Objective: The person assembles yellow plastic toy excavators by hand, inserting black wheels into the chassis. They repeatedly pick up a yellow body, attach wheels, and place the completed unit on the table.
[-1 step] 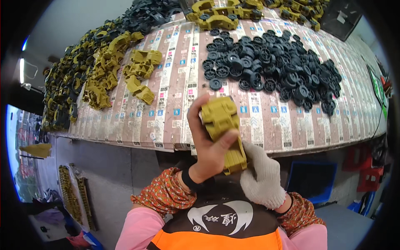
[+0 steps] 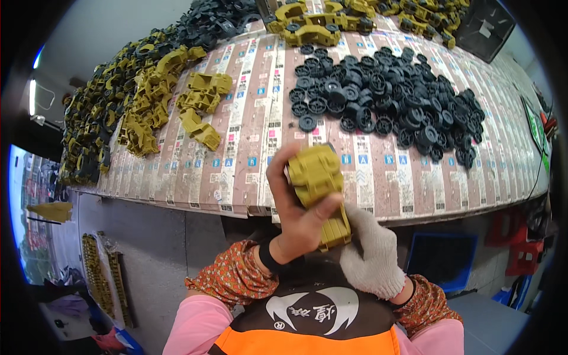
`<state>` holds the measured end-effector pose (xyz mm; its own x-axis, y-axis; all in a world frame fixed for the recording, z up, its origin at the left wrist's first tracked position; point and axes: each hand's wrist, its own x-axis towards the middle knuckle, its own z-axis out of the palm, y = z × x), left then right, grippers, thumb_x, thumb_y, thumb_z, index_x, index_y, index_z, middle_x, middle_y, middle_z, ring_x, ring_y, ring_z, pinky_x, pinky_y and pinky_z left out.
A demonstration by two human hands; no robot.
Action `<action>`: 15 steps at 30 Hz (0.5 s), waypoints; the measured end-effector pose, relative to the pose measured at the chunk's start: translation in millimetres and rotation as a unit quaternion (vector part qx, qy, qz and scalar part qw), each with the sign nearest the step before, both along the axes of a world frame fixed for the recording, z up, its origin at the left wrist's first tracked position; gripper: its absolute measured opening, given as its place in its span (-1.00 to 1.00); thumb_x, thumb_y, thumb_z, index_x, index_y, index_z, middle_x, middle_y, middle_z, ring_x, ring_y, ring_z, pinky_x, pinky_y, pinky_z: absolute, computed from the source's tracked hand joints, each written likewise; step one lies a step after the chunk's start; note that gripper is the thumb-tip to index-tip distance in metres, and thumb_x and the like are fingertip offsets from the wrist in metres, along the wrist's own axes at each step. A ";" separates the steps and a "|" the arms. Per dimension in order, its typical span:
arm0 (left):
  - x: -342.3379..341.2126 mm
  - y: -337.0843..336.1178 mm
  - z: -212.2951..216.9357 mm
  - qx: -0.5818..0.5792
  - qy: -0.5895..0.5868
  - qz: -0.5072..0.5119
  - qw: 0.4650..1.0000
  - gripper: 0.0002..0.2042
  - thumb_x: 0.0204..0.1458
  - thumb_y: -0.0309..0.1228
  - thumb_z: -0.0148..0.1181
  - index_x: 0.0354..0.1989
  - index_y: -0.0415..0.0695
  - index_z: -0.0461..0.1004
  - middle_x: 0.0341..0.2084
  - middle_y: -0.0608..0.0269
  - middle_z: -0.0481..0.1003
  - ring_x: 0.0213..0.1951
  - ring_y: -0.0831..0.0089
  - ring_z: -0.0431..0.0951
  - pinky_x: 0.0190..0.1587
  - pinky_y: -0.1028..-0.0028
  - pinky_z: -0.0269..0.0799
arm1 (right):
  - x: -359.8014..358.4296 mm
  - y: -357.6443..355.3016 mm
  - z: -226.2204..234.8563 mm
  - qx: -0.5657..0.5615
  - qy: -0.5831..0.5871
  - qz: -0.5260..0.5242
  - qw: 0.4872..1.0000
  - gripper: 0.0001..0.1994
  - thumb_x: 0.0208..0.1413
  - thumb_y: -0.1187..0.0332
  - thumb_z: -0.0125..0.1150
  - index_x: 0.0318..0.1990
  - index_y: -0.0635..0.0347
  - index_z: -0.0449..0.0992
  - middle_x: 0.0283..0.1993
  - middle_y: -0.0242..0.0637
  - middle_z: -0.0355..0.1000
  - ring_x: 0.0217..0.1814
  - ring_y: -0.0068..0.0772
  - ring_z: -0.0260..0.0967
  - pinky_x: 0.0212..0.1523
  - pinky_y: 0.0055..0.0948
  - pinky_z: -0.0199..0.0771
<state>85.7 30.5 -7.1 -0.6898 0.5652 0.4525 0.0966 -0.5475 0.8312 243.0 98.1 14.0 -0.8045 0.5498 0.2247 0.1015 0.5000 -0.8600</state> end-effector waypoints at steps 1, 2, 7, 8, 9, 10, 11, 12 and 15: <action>-0.1 -3.6 -5.4 -0.001 0.037 0.014 0.999 -0.10 0.12 -0.51 0.52 0.52 -0.10 -0.02 0.23 0.09 0.37 0.20 0.29 0.51 0.23 0.27 0.53 | 0.0 1.0 2.2 0.006 -0.017 0.012 1.000 -0.42 -0.02 0.53 0.21 0.27 0.35 0.45 -0.28 0.15 0.58 -0.30 0.27 0.60 -0.25 -0.04 0.62; -0.8 -4.4 -3.8 0.007 0.039 0.020 0.999 -0.10 0.11 -0.51 0.52 0.52 -0.09 -0.02 0.23 0.09 0.37 0.20 0.29 0.51 0.22 0.27 0.53 | 0.0 3.2 4.1 0.013 -0.035 0.023 0.999 -0.41 -0.03 0.51 0.22 0.27 0.35 0.45 -0.29 0.14 0.57 -0.31 0.25 0.61 -0.26 -0.04 0.62; -21.5 9.9 13.9 0.016 -0.074 0.050 0.996 -0.18 0.26 -0.54 0.37 0.56 0.00 -0.06 0.25 0.16 0.37 0.19 0.36 0.50 0.22 0.33 0.51 | -31.7 19.3 44.2 0.005 -0.129 0.073 0.989 -0.21 0.03 0.13 0.54 0.35 0.28 0.30 -0.28 0.10 0.60 -0.29 0.28 0.61 -0.23 -0.04 0.65; -26.5 14.7 21.1 0.009 -0.125 0.061 0.990 -0.20 0.30 -0.54 0.33 0.57 0.02 -0.07 0.26 0.17 0.37 0.18 0.37 0.50 0.23 0.35 0.50 | -41.4 23.0 47.1 0.025 -0.114 0.065 0.991 -0.22 0.04 0.11 0.54 0.34 0.27 0.31 -0.28 0.11 0.60 -0.28 0.29 0.62 -0.23 -0.03 0.65; -34.1 18.1 29.6 -0.012 -0.127 0.050 0.991 -0.24 0.38 -0.54 0.22 0.60 0.06 -0.12 0.27 0.20 0.36 0.18 0.41 0.48 0.26 0.36 0.45 | -53.0 27.6 48.7 0.045 -0.099 0.058 0.992 -0.22 0.04 0.10 0.54 0.33 0.26 0.31 -0.28 0.12 0.59 -0.27 0.30 0.62 -0.23 -0.02 0.65; -41.5 20.1 38.3 -0.016 -0.157 0.016 0.987 -0.20 0.39 -0.45 0.23 0.63 0.09 -0.19 0.26 0.15 0.37 0.20 0.41 0.46 0.29 0.35 0.42 | -64.2 34.1 52.8 0.065 -0.084 0.051 0.993 -0.23 0.05 0.08 0.55 0.32 0.25 0.32 -0.29 0.12 0.59 -0.26 0.31 0.62 -0.23 0.00 0.64; -54.4 17.6 39.4 -0.033 -0.163 -0.012 0.986 -0.18 0.40 -0.41 0.23 0.64 0.11 -0.23 0.27 0.12 0.34 0.21 0.38 0.45 0.29 0.33 0.43 | -75.3 44.8 59.9 0.038 -0.084 0.064 0.994 -0.30 0.10 0.10 0.49 0.29 0.27 0.33 -0.26 0.21 0.57 -0.22 0.37 0.61 -0.22 0.07 0.63; -67.5 14.4 36.4 -0.052 -0.171 -0.043 0.983 -0.15 0.40 -0.36 0.24 0.65 0.14 -0.28 0.28 0.09 0.32 0.23 0.36 0.44 0.29 0.30 0.43 | -89.3 60.1 54.9 0.038 -0.059 0.072 0.995 -0.39 0.14 0.13 0.44 0.22 0.33 0.39 -0.27 0.09 0.59 -0.32 0.15 0.66 -0.32 -0.06 0.64; -104.6 -6.9 30.6 -0.112 -0.111 -0.021 0.987 -0.21 0.39 -0.27 0.23 0.65 0.08 -0.15 0.27 0.14 0.34 0.24 0.38 0.47 0.21 0.34 0.48 | -133.4 116.1 81.2 -0.278 -0.146 0.070 0.947 -0.52 0.18 0.16 0.37 0.08 0.37 0.47 -0.31 -0.25 0.52 -0.45 -0.37 0.57 -0.49 -0.42 0.58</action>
